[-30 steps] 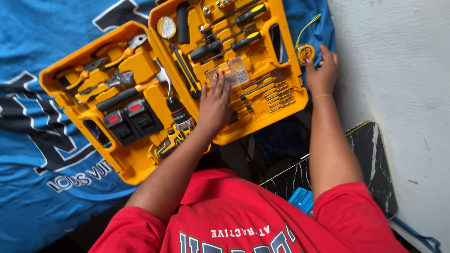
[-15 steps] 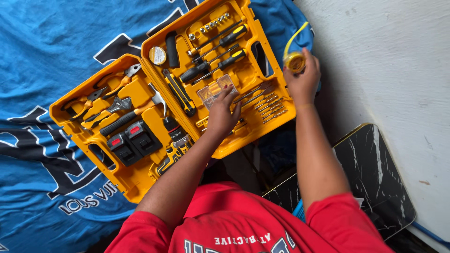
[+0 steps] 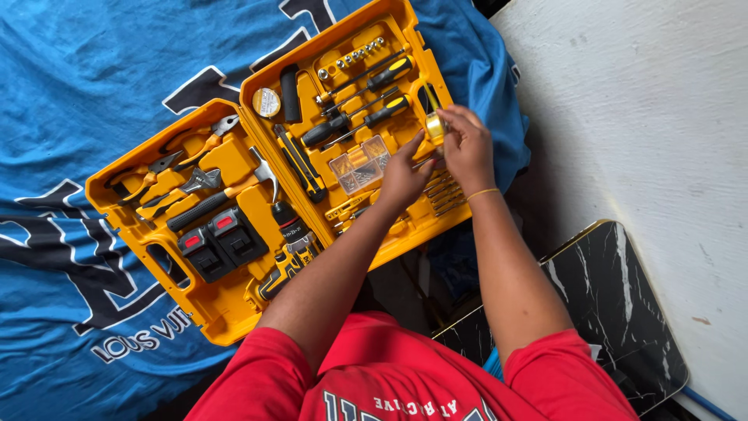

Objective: The person sorts small metal fasteners from a blue pouch into a clear plastic compartment box, then places the box into a yellow toolkit. The person also handles a metal Allen key and places it into the pouch.

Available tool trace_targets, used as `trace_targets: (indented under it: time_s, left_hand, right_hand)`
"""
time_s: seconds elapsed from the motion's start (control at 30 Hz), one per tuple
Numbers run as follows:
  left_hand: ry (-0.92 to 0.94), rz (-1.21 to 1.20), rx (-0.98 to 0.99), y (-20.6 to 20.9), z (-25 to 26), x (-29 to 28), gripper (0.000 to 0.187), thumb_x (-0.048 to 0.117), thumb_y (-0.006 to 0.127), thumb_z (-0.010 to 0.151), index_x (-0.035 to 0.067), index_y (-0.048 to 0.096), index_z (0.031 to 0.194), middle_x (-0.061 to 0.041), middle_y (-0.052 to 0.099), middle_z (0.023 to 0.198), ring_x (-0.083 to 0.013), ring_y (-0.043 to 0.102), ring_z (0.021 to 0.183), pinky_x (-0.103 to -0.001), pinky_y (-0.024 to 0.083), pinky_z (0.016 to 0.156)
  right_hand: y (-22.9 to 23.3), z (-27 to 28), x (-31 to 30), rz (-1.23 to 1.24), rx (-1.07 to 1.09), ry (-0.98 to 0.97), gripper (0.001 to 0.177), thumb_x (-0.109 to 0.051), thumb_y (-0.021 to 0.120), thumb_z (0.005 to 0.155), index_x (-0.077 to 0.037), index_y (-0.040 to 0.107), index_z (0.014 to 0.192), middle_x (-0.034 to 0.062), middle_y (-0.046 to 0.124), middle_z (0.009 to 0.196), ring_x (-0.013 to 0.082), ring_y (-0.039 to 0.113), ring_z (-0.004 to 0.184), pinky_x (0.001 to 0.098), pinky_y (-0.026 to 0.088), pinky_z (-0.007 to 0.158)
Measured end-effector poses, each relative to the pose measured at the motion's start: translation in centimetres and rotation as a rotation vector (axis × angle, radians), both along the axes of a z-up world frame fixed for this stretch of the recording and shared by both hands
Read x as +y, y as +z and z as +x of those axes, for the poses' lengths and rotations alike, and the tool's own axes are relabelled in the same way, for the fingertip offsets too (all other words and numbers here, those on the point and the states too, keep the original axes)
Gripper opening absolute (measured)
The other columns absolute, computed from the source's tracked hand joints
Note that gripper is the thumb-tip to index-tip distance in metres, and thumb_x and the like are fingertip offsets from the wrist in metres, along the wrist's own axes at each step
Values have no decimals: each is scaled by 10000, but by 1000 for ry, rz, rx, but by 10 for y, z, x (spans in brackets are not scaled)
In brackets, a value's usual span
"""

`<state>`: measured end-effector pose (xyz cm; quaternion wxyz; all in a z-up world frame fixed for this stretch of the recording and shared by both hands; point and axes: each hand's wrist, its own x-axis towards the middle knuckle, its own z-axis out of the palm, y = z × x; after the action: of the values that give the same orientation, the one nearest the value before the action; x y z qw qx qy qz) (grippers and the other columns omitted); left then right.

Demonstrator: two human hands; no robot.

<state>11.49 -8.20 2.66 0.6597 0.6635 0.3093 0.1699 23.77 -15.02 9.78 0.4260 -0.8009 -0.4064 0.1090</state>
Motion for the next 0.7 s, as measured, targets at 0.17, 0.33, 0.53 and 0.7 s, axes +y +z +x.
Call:
trace_targets:
  time_s: [0.17, 0.33, 0.53, 0.7]
  left_hand:
    - [120, -276, -193, 5, 13, -7, 746, 1, 787, 826, 10, 445, 1488, -145, 596, 1415, -246, 602, 1297, -365, 566, 995]
    - [213, -201, -215, 24, -10, 3, 663, 11, 789, 845, 33, 522, 1452, -129, 619, 1389, -233, 653, 1253, -337, 570, 1023]
    - [113, 297, -169, 55, -63, -3, 508, 58, 792, 858, 99, 631, 1339, -158, 561, 1411, -337, 582, 1314, -400, 527, 1069]
    - [162, 388, -118, 61, -86, 10, 530, 85, 783, 851, 127, 635, 1359, -144, 540, 1448, -371, 534, 1381, -448, 467, 1136]
  right_hand:
    - [-3, -13, -10, 14, 233, -60, 390, 75, 551, 914, -21, 723, 1251, 153, 677, 1332, 207, 674, 1180, 288, 531, 1002]
    - [2, -33, -14, 138, 423, 3, 334, -36, 582, 1042, -15, 609, 1374, 156, 651, 1400, 195, 638, 1272, 311, 511, 1072]
    - [6, -72, -8, 326, 675, -16, 611, -87, 724, 984, 0, 398, 1493, 149, 585, 1379, 194, 612, 1241, 325, 519, 1051]
    - [8, -70, -18, 373, 1174, -263, 488, -106, 705, 937, -15, 517, 1378, 81, 638, 1264, 196, 645, 1127, 387, 566, 926]
